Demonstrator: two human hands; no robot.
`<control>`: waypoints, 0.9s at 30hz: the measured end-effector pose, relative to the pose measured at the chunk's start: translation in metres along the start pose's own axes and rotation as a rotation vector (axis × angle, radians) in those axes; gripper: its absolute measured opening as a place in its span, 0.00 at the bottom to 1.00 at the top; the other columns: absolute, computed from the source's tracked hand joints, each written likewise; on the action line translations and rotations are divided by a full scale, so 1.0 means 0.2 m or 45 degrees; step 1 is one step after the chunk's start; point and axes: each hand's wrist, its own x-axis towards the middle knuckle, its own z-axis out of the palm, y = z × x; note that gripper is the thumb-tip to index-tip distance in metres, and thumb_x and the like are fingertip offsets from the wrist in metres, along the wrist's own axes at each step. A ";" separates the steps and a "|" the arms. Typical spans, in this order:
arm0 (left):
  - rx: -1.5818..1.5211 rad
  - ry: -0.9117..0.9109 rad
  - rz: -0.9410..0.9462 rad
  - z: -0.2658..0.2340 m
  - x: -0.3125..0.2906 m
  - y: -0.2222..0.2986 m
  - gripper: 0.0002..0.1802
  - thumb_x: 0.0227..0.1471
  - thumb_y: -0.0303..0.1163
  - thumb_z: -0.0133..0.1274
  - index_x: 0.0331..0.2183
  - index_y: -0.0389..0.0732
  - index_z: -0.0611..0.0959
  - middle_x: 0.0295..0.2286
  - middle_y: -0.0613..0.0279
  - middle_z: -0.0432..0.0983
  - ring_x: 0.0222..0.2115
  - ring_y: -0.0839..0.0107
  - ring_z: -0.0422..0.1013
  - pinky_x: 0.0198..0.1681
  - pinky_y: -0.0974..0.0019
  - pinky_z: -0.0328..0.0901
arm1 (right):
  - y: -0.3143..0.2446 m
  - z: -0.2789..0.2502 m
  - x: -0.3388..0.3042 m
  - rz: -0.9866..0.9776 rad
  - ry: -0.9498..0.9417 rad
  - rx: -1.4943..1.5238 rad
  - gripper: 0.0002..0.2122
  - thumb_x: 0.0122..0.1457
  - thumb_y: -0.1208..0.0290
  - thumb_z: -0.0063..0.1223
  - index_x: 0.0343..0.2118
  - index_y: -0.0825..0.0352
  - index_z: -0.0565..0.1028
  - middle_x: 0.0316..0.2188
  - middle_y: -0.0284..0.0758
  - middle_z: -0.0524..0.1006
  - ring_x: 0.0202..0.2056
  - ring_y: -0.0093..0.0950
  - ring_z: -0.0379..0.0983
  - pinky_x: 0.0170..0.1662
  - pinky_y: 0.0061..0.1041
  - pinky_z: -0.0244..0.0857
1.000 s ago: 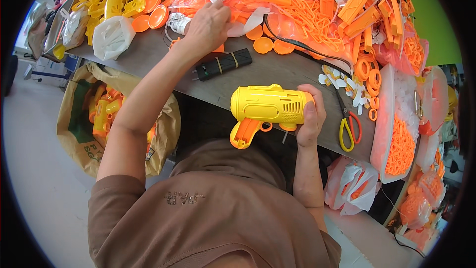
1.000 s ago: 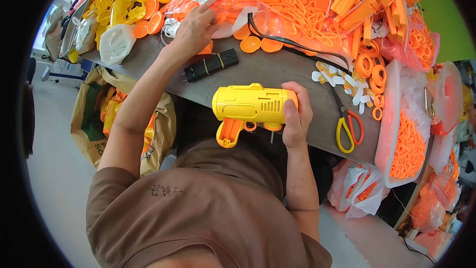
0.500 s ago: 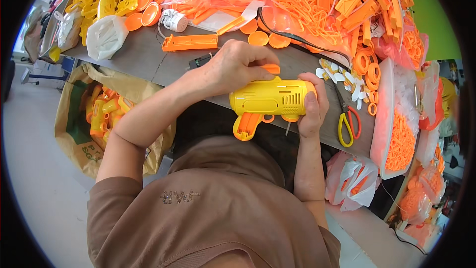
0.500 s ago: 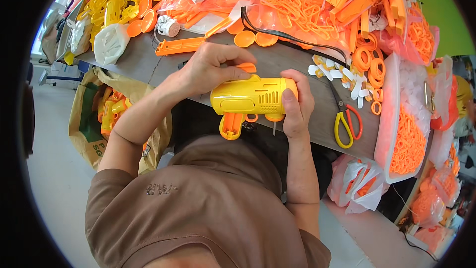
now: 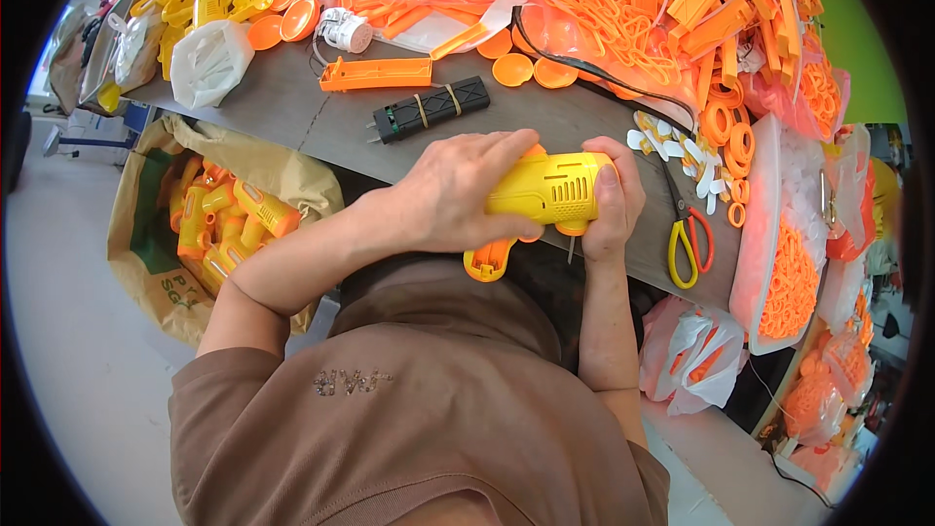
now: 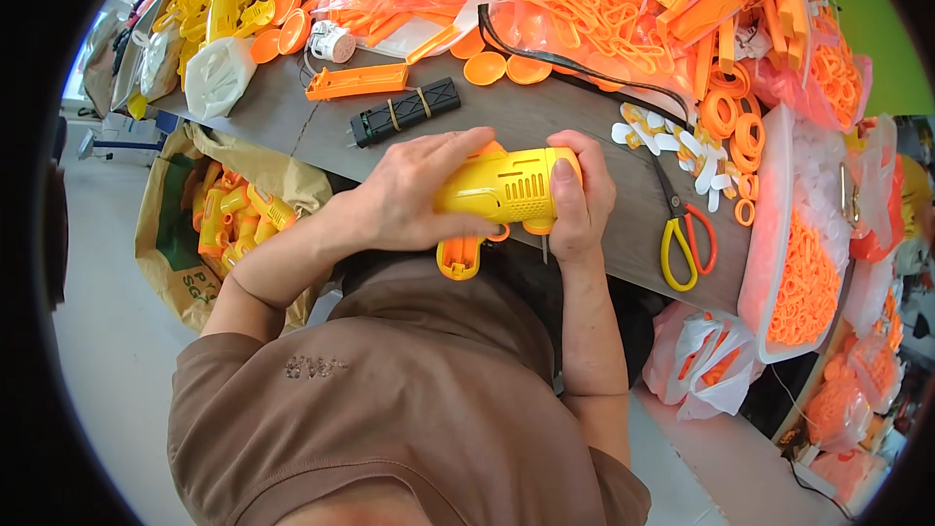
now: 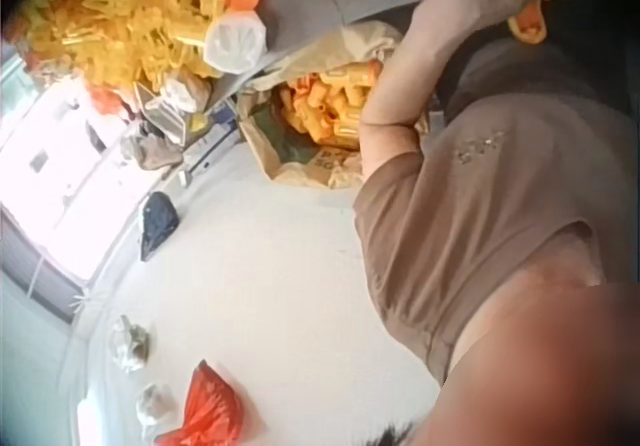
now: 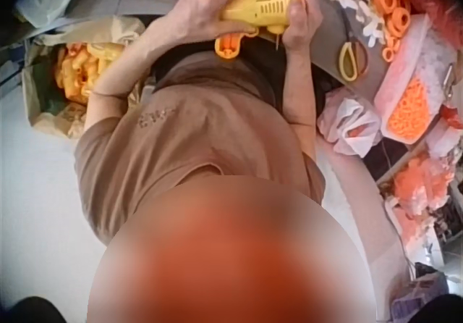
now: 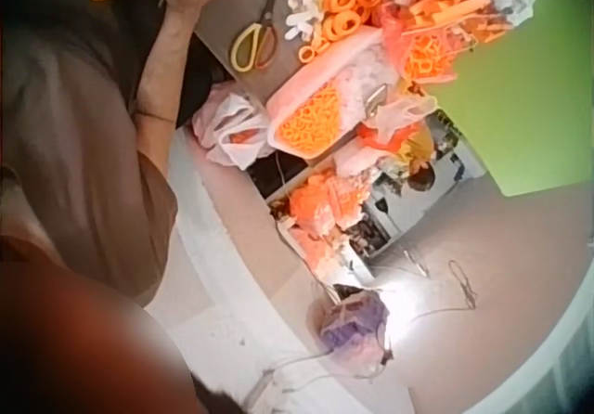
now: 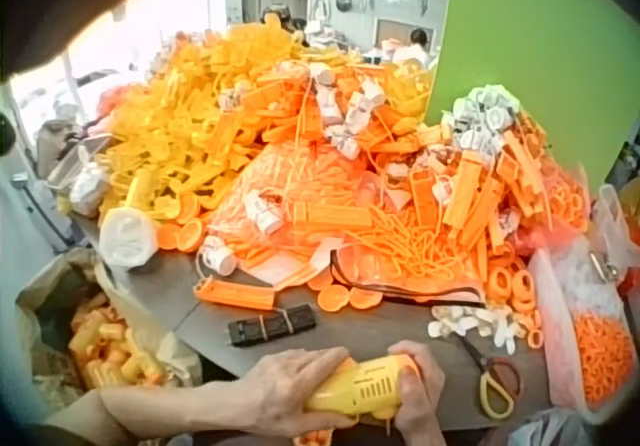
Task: Assemble bright yellow and orange plastic toy gun components on a workbench.
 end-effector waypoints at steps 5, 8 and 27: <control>0.251 0.060 0.075 0.06 -0.02 0.01 0.46 0.27 0.40 0.68 0.47 0.29 0.68 0.37 0.46 0.74 0.35 0.49 0.72 0.41 0.55 0.68 | -0.01 0.02 0.00 -0.002 0.029 -0.001 0.18 0.58 0.60 0.36 0.37 0.73 0.71 0.30 0.34 0.71 0.30 0.20 0.65 0.34 0.19 0.57; 0.216 0.032 0.075 0.07 -0.02 0.00 0.45 0.27 0.40 0.68 0.47 0.28 0.67 0.37 0.45 0.74 0.34 0.49 0.73 0.40 0.56 0.68 | -0.01 0.03 0.00 -0.038 0.053 -0.022 0.19 0.58 0.60 0.35 0.37 0.73 0.71 0.29 0.34 0.71 0.30 0.20 0.65 0.33 0.19 0.57; 0.718 0.550 -0.790 -0.83 -0.13 -0.66 0.17 0.44 0.36 0.61 0.36 0.36 0.82 0.32 0.53 0.77 0.34 0.62 0.74 0.38 0.63 0.67 | 0.06 -0.05 -0.04 0.109 0.215 0.297 0.20 0.63 0.57 0.32 0.42 0.72 0.68 0.32 0.36 0.72 0.33 0.23 0.70 0.36 0.21 0.63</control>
